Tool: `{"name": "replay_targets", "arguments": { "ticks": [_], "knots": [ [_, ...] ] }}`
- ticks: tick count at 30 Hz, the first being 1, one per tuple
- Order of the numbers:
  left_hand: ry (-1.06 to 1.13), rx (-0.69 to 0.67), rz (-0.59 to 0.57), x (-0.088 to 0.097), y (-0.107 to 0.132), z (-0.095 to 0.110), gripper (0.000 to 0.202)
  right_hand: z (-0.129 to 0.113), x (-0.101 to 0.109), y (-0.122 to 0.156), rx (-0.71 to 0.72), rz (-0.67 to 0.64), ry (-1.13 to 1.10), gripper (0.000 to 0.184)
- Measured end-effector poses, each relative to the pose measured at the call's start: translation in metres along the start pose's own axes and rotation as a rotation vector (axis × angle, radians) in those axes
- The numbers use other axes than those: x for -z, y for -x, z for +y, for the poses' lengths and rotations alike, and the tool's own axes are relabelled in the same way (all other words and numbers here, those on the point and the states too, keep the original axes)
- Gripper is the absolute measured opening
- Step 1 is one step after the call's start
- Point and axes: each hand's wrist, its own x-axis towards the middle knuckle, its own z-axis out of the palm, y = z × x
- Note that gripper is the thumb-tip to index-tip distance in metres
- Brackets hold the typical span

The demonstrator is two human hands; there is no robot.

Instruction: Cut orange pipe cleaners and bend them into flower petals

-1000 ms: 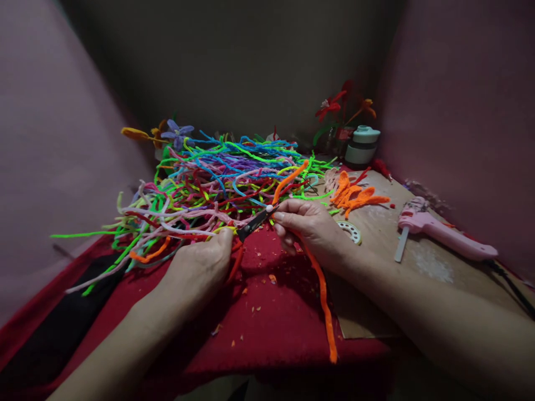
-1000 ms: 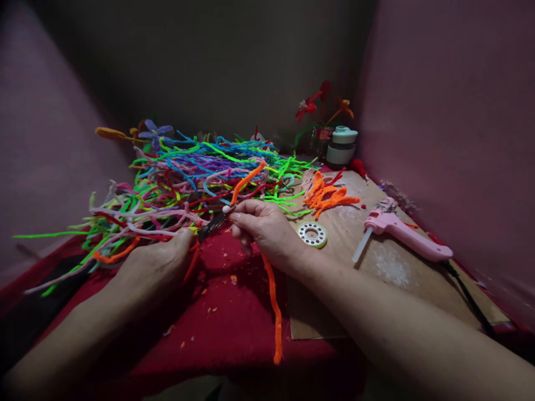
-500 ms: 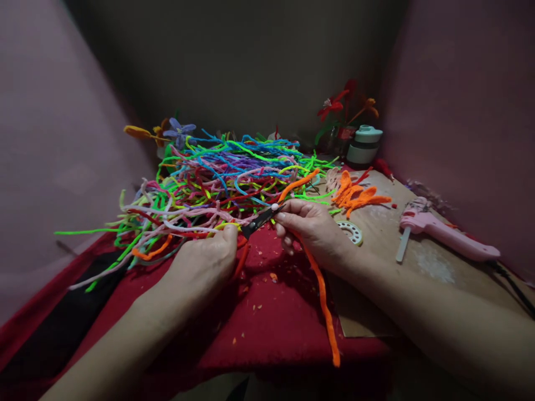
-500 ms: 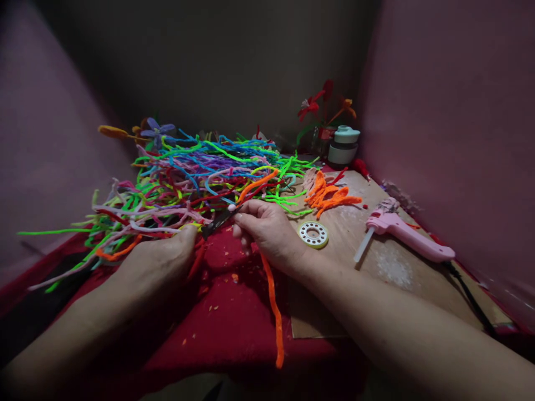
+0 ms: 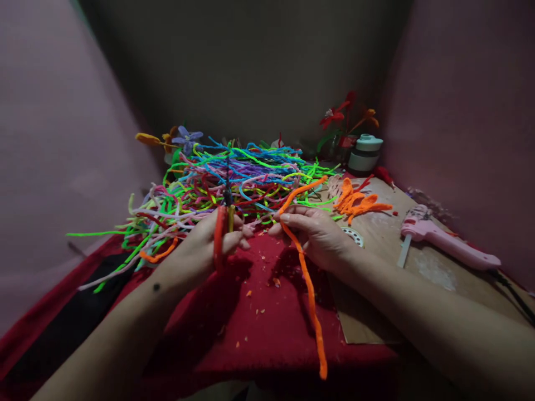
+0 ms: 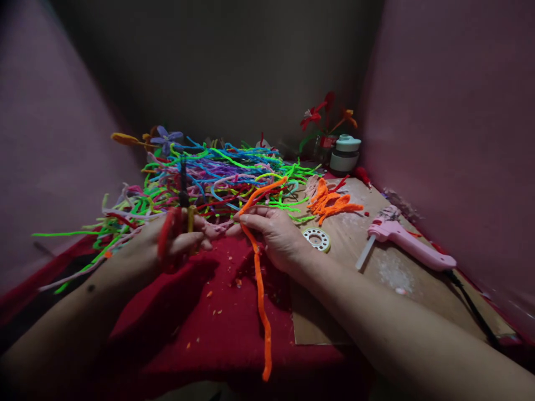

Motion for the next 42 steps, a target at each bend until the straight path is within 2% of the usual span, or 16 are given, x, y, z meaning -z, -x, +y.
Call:
{"name": "replay_targets", "arguments": {
  "ticks": [2,3,5,7,9,11,15,20,24,27,31,39,42],
  "knots": [
    [0.241,0.049,-0.069,-0.003,0.0,0.013,0.023,-0.001,-0.001,-0.001,0.022,0.042,-0.076,0.01],
    [0.323,0.059,-0.061,-0.007,0.0,0.02,0.023,-0.002,-0.001,-0.001,0.021,0.05,-0.111,0.01],
    [0.405,0.063,-0.06,-0.019,-0.001,0.03,0.02,-0.003,0.001,-0.002,0.022,0.05,-0.154,0.009],
    [0.471,0.016,-0.107,-0.032,-0.004,0.036,0.016,-0.005,0.004,-0.005,0.029,0.028,-0.157,0.005],
    [0.567,-0.014,-0.165,-0.043,-0.007,0.037,0.016,-0.006,0.009,-0.008,0.049,0.022,-0.14,0.007],
    [0.644,-0.01,-0.167,-0.048,-0.008,0.036,0.016,-0.007,0.012,-0.011,0.073,0.036,-0.135,0.01],
    [0.67,0.047,-0.052,-0.046,-0.009,0.03,0.016,-0.009,0.016,-0.014,0.105,0.11,-0.181,0.008],
    [0.8,0.151,0.017,-0.04,-0.013,0.02,0.018,-0.009,0.014,-0.013,0.051,0.081,-0.195,0.008],
    [0.907,0.11,0.03,-0.04,-0.015,0.015,0.018,-0.01,0.013,-0.012,0.027,0.087,-0.223,0.005],
    [0.88,0.076,0.018,-0.04,-0.012,0.017,0.016,-0.008,0.01,-0.01,0.052,0.085,-0.215,0.005],
    [0.757,0.01,0.047,-0.041,-0.01,0.019,0.017,-0.004,0.004,-0.004,0.026,-0.004,-0.123,0.009],
    [0.516,-0.076,0.096,-0.04,-0.009,0.014,0.016,-0.006,0.003,0.002,-0.163,-0.11,-0.104,0.011],
    [0.541,-0.071,0.108,-0.038,-0.006,0.017,0.016,-0.007,0.003,0.002,-0.239,-0.1,-0.172,0.009]
  ]
}}
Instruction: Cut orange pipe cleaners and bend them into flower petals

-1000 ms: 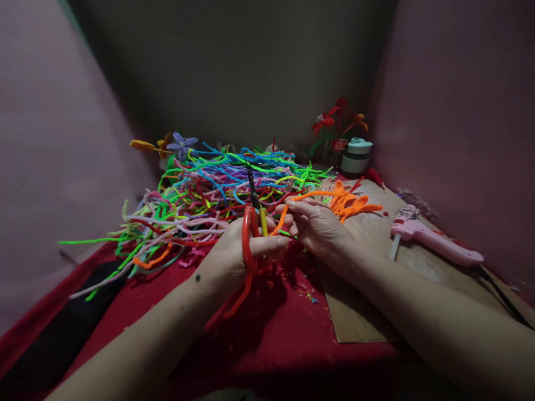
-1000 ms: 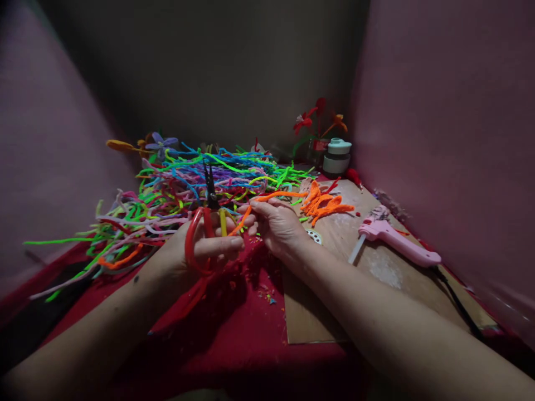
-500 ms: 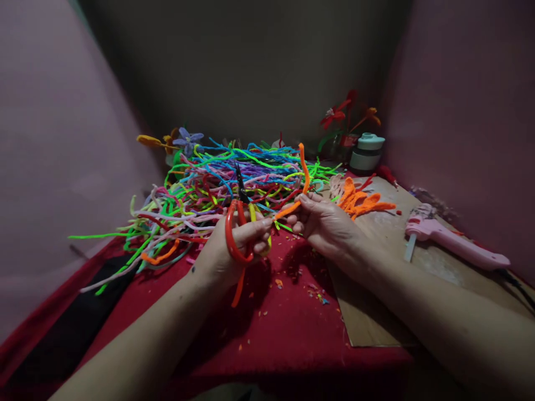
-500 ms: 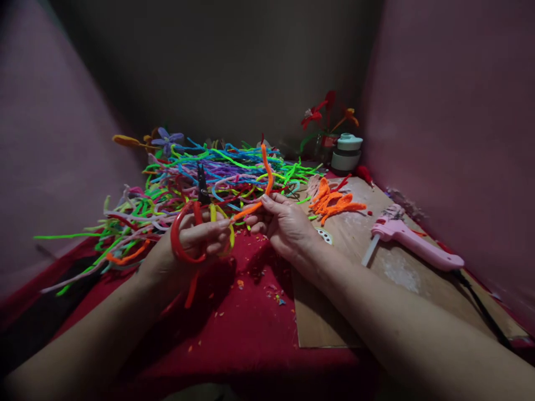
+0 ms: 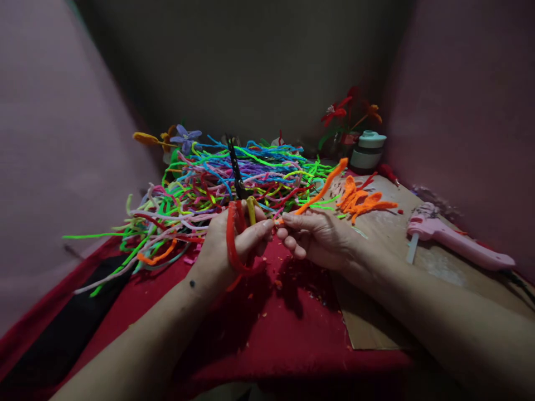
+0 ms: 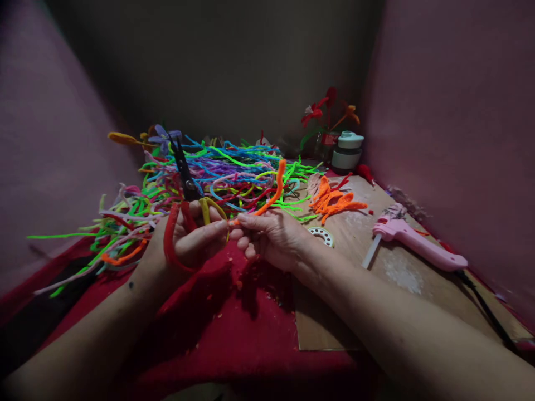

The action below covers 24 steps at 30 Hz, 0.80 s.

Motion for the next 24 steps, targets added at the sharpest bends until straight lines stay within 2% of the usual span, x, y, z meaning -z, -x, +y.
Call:
{"name": "replay_targets", "arguments": {
  "ticks": [4,8,11,13,15,17,19,21,24],
  "knots": [
    [0.137,0.043,-0.055,-0.002,0.0,0.005,0.016,0.001,-0.001,0.002,-0.002,-0.017,-0.1,0.008],
    [0.017,0.004,-0.032,0.004,-0.005,0.009,0.017,0.0,-0.002,0.001,0.071,-0.012,-0.068,0.008],
    [-0.338,-0.062,0.137,0.016,-0.01,0.016,0.016,-0.004,-0.003,-0.001,0.229,0.048,0.022,0.013],
    [-0.675,-0.139,0.338,0.025,-0.011,0.02,0.017,-0.006,-0.003,-0.002,0.325,0.102,0.075,0.017],
    [-1.03,-0.227,0.451,0.032,-0.011,0.022,0.023,-0.009,-0.002,-0.003,0.364,0.163,0.101,0.018],
    [-1.386,-0.279,0.372,0.037,-0.009,0.022,0.024,-0.012,-0.001,-0.004,0.352,0.214,0.109,0.019],
    [-1.657,-0.291,0.159,0.036,-0.007,0.019,0.019,-0.014,0.001,-0.004,0.314,0.258,0.1,0.019],
    [-1.78,-0.271,-0.022,0.033,-0.004,0.015,0.017,-0.017,0.002,-0.003,0.281,0.292,0.062,0.017],
    [-1.798,-0.213,-0.118,0.024,0.0,0.011,0.018,-0.02,0.002,-0.002,0.265,0.325,0.023,0.016]
  ]
}}
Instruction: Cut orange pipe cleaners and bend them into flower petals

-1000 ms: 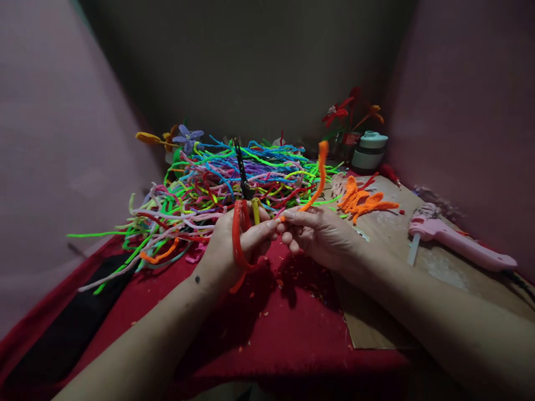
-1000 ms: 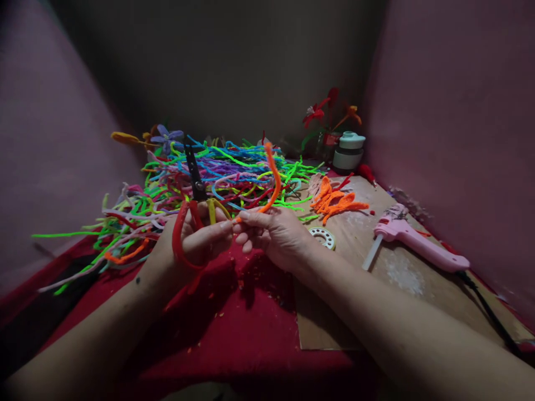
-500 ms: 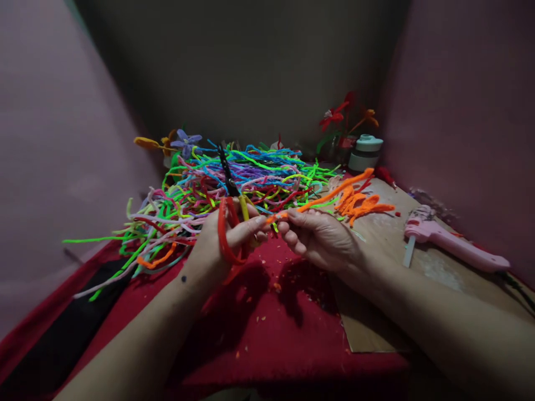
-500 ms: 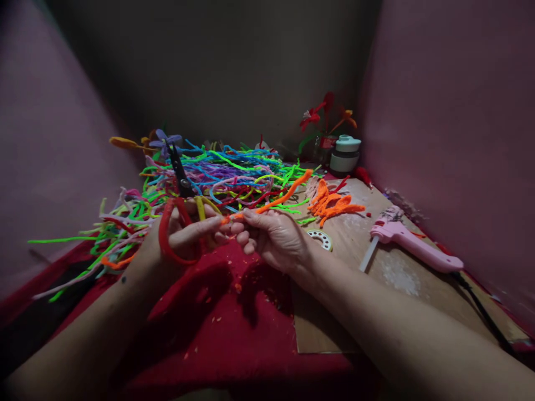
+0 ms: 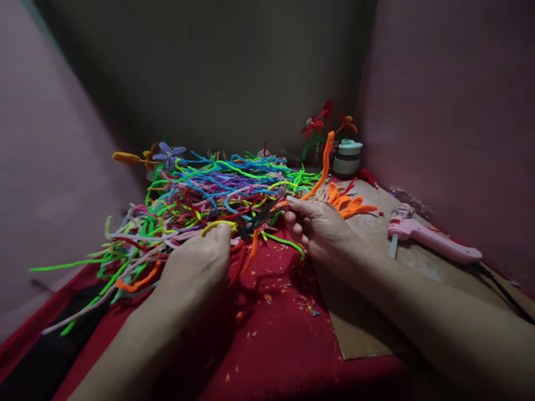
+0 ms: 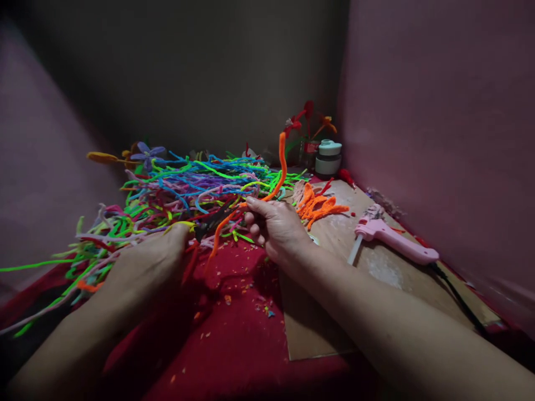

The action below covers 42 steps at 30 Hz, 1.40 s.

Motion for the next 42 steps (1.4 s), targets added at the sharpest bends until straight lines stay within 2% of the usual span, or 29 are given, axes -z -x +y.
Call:
{"name": "replay_targets", "arguments": {
  "ticks": [10,19,25,30,34,38,42],
  "knots": [
    [-0.049,0.044,-0.102,-0.005,-0.001,0.011,0.023,0.0,-0.004,0.004,0.02,0.033,0.06,0.023],
    [-0.059,0.058,-0.141,-0.002,-0.001,0.013,0.025,0.002,-0.002,0.003,0.05,0.004,0.08,0.021],
    [-0.076,0.047,-0.13,-0.007,-0.001,0.011,0.026,0.001,-0.002,0.003,0.003,-0.015,0.038,0.022],
    [-0.027,0.029,-0.16,-0.008,-0.001,0.012,0.027,0.0,-0.002,0.003,-0.063,0.01,-0.022,0.02],
    [0.04,0.087,-0.215,-0.004,-0.001,0.011,0.023,0.001,0.001,-0.001,-0.02,-0.008,-0.041,0.015],
    [0.093,0.074,-0.202,-0.003,-0.001,0.01,0.02,0.002,0.002,-0.002,0.013,0.001,-0.031,0.013],
    [0.009,0.036,-0.184,-0.004,0.0,0.011,0.022,0.0,-0.001,0.001,0.015,0.045,0.019,0.016]
  ]
}}
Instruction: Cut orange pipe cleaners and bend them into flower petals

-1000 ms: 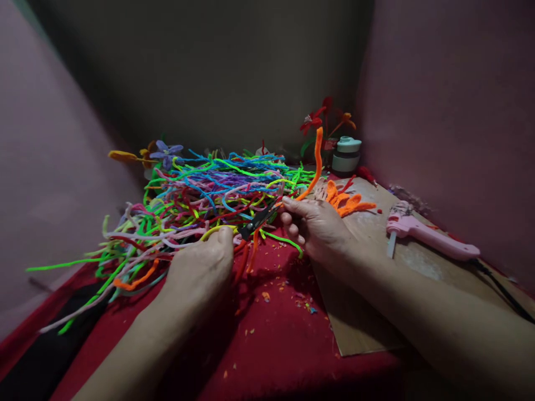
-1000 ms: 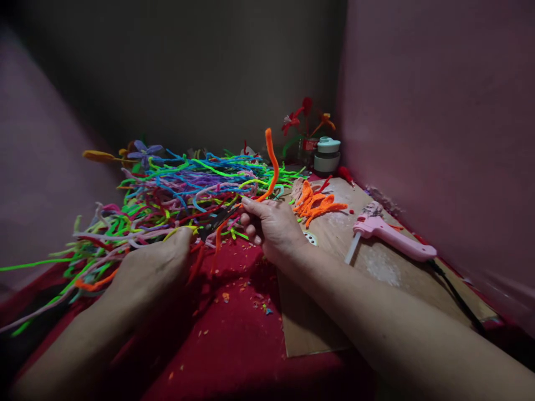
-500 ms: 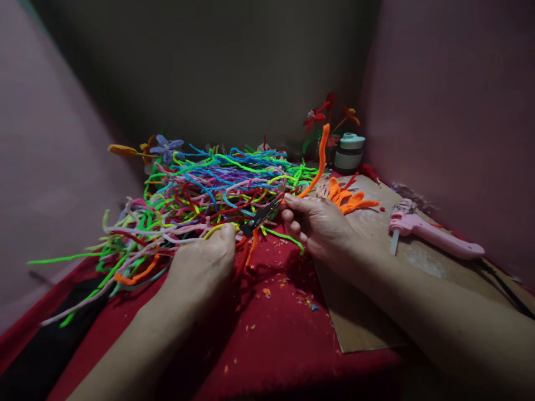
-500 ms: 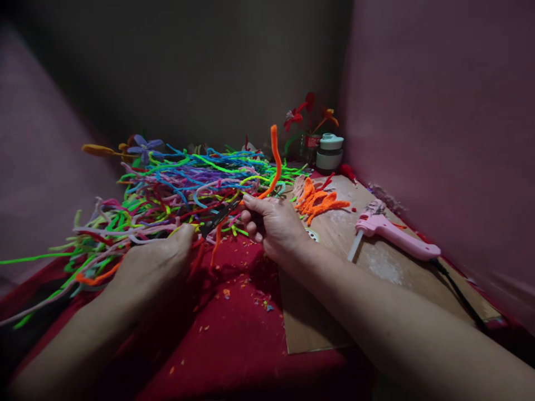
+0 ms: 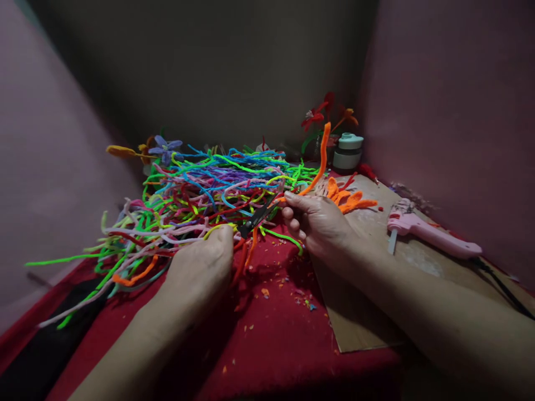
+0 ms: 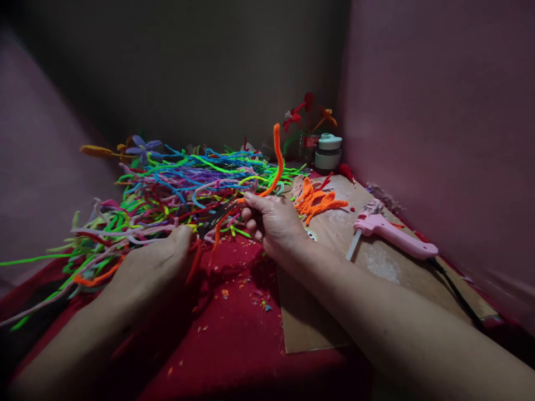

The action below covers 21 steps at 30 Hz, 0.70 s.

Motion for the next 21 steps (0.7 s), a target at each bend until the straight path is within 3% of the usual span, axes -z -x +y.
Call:
{"name": "replay_targets", "arguments": {
  "ticks": [11,21],
  "knots": [
    [-0.044,0.012,0.068,-0.0017,0.0008,0.0024,0.025,-0.001,-0.0012,0.0011,-0.07,0.013,0.054,0.021],
    [-0.001,-0.013,-0.006,0.0028,0.0017,0.0032,0.027,-0.0012,0.0007,0.0003,-0.081,-0.031,0.086,0.023]
  ]
}}
